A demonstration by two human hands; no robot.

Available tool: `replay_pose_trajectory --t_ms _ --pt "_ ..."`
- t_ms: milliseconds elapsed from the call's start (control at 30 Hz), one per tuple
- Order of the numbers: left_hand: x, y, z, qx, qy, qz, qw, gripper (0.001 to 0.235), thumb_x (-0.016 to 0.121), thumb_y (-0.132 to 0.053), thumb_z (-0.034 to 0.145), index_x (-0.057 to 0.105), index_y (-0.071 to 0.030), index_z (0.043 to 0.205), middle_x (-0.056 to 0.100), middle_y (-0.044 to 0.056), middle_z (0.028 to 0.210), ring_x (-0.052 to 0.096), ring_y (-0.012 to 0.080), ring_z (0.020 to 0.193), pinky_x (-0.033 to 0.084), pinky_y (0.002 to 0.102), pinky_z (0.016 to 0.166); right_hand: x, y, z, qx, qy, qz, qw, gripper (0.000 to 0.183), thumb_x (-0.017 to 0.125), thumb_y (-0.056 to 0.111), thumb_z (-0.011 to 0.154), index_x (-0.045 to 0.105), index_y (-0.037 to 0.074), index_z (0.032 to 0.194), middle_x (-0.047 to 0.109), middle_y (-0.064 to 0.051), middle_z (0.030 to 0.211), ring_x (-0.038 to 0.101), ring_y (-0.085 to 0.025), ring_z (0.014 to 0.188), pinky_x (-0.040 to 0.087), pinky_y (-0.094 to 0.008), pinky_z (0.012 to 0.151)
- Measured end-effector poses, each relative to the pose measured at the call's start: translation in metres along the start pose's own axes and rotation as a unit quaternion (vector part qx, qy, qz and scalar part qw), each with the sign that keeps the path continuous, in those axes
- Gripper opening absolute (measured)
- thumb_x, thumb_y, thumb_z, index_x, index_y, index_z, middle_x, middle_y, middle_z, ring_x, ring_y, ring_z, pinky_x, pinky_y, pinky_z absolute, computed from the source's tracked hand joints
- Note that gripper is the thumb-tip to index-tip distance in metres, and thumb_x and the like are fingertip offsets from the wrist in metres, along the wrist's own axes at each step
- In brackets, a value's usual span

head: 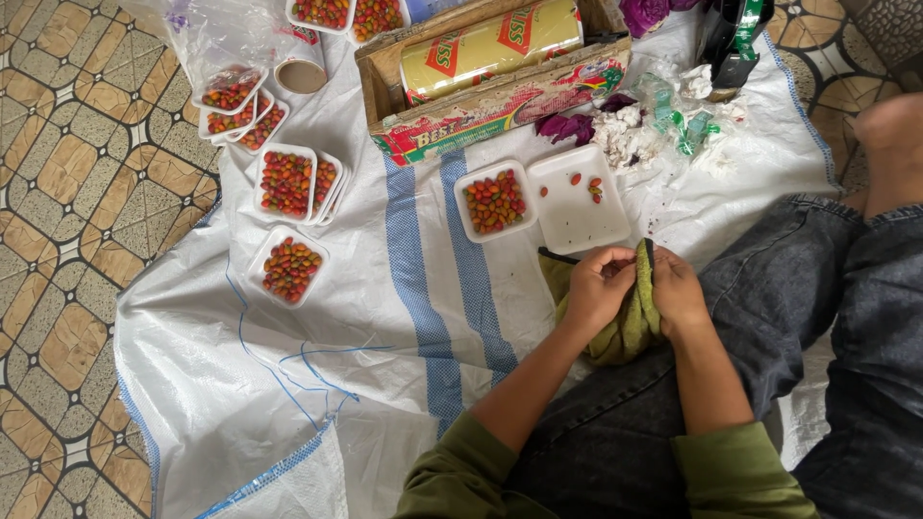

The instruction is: The person sits on the floor and wipes small red and orange fruits with a green cloth. They pick up fruits from a white tray, wipe them, and place them into a container. The process is repeated for multiple fruits.

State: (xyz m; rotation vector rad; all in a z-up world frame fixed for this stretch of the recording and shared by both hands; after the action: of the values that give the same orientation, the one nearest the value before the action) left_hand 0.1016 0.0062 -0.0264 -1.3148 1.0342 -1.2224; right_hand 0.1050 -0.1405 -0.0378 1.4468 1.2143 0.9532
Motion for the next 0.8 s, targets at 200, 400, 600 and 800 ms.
replay_pose_trajectory --t_ms 200,400,600,800 --pt "0.003 0.012 0.002 -0.007 0.014 -0.030 0.999 0.020 0.074 -0.007 0.093 0.075 -0.006 0.113 0.067 0.008 0.089 0.063 0.0101 0.075 0.056 0.026 0.066 -0.001 0.011 -0.015 0.029 -0.016 -0.043 0.999 0.036 0.046 0.027 0.116 0.074 0.005 0.109 0.066 -0.014 0.087 0.060 -0.022 0.083 0.051 -0.042 0.076" --pt "0.004 0.011 0.003 -0.016 0.013 -0.079 0.997 0.023 0.079 -0.007 0.088 0.077 -0.010 0.111 0.069 0.006 0.087 0.063 0.0053 0.069 0.056 0.019 0.061 -0.011 -0.015 -0.002 0.070 -0.023 0.045 0.996 0.027 0.052 0.023 0.114 0.073 0.006 0.107 0.066 -0.006 0.080 0.060 -0.014 0.071 0.052 -0.028 0.068" --pt "0.001 -0.011 0.000 -0.010 0.012 -0.094 0.995 0.022 0.079 -0.007 0.089 0.078 -0.010 0.111 0.070 0.005 0.086 0.062 0.0029 0.070 0.055 0.017 0.061 0.000 0.028 -0.033 0.108 -0.030 0.092 0.989 0.025 0.055 0.020 0.111 0.072 0.005 0.101 0.067 -0.008 0.077 0.063 -0.015 0.065 0.055 -0.028 0.064" --pt "0.005 -0.024 -0.003 -0.012 0.001 -0.085 0.996 0.021 0.079 -0.008 0.089 0.079 -0.012 0.110 0.068 0.003 0.083 0.058 0.0011 0.067 0.052 0.014 0.059 0.008 0.026 -0.025 0.119 -0.029 0.110 0.986 0.026 0.057 0.022 0.109 0.073 0.004 0.101 0.067 -0.010 0.075 0.064 -0.016 0.064 0.056 -0.028 0.063"
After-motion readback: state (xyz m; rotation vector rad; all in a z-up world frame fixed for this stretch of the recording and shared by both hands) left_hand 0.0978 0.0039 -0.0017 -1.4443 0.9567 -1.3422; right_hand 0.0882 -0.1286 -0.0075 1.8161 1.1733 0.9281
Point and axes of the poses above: each hand's wrist, its own z-axis towards the middle knuckle, its own x-axis out of the palm, y = z × x, the point moved 10 cm from there along z, towards the middle knuckle
